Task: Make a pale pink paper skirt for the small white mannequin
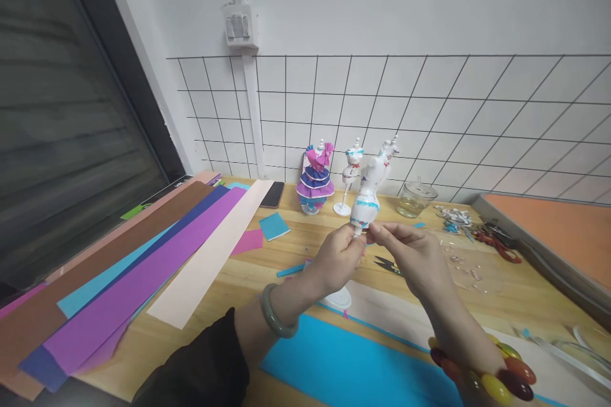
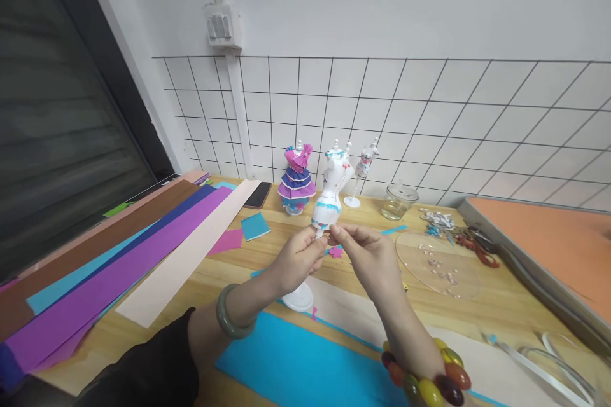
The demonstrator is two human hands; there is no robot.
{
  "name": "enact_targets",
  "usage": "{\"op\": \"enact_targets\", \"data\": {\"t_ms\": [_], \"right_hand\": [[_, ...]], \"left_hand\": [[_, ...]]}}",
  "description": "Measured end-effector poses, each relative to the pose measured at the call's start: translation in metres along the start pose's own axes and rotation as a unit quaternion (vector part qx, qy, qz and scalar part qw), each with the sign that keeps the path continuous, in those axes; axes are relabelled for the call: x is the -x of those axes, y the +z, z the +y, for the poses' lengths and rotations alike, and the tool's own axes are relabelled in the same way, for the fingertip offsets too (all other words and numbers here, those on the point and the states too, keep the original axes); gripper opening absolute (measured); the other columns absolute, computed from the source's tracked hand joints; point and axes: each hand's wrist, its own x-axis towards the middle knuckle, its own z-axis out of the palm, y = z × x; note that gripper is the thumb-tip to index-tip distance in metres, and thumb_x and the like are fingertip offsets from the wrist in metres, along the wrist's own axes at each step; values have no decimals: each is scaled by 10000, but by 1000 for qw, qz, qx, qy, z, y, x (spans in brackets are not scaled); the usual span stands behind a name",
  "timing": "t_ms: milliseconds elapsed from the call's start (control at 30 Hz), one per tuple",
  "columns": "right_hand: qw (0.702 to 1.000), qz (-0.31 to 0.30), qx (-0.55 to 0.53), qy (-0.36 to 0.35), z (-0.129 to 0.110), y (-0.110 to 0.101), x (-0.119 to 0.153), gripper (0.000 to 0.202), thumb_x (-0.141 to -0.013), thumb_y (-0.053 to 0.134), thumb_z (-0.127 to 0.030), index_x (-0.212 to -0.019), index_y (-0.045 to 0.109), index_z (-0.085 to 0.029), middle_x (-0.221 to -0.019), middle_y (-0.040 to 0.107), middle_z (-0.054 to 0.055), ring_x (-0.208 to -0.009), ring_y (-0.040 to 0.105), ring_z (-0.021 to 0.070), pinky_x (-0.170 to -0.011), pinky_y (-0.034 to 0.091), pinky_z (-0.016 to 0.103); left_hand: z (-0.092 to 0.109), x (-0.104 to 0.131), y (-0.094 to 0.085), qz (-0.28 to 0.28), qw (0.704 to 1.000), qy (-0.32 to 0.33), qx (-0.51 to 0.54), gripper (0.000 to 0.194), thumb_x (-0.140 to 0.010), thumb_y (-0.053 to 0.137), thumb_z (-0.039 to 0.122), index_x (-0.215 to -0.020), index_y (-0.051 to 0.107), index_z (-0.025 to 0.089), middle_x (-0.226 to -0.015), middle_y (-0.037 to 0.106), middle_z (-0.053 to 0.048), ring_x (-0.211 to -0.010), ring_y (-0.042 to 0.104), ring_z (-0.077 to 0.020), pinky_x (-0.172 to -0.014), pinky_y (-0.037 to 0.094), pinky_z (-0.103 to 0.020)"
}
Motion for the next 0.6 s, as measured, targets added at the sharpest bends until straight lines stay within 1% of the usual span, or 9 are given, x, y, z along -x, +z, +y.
{"op": "enact_targets", "data": {"t_ms": [133, 267, 333, 433, 500, 600], "right_hand": [[999, -24, 21, -16, 0, -3, 0, 333, -782, 701, -548, -742, 791, -230, -745, 789, 58, -658, 732, 249, -528, 557, 325], [998, -45, 33, -25, -1, -5, -1, 356, -810, 665, -555, -746, 785, -226, -768, 792, 63, -699, 740, 253, -573, 573, 333], [997, -51, 39, -32, -1, -4, 0, 349, -816, 655, -550, -777, 789, -230, -804, 796, 65, -738, 746, 260, -604, 584, 344], [996, -47, 53, -45, 0, -2, 1, 344, -826, 638, -541, -797, 787, -232, -822, 797, 67, -767, 748, 270, -637, 590, 365], [996, -40, 65, -46, 1, 0, 3, 358, -838, 615, -538, -775, 779, -226, -806, 794, 70, -759, 745, 272, -643, 588, 372], [995, -28, 83, -45, 1, 1, 5, 380, -853, 578, -532, -737, 757, -217, -755, 781, 74, -695, 729, 264, -594, 568, 364]], "left_hand": [[3, 0, -1, 0, 1000, -7, 1, 224, -876, 569, 398, -879, 577, 174, -613, 435, 34, -605, 439, -116, -588, 355, -248], [5, 0, -1, -3, 1000, 11, -19, 207, -897, 528, 375, -908, 595, 179, -616, 458, 23, -648, 485, -140, -647, 389, -265], [5, 0, -2, 6, 998, 24, -52, 191, -912, 497, 352, -888, 586, 185, -650, 495, 10, -672, 498, -146, -665, 386, -271], [4, 1, -3, 21, 990, 56, -129, 188, -942, 437, 316, -879, 562, 190, -749, 554, -12, -730, 510, -158, -683, 366, -282], [3, 2, -3, 21, 981, 74, -180, 199, -962, 397, 301, -870, 536, 192, -767, 551, -13, -734, 499, -162, -674, 341, -290], [3, 3, -4, 22, 968, 85, -233, 207, -977, 366, 289, -822, 472, 203, -722, 500, 2, -680, 452, -156, -635, 289, -298]]}}
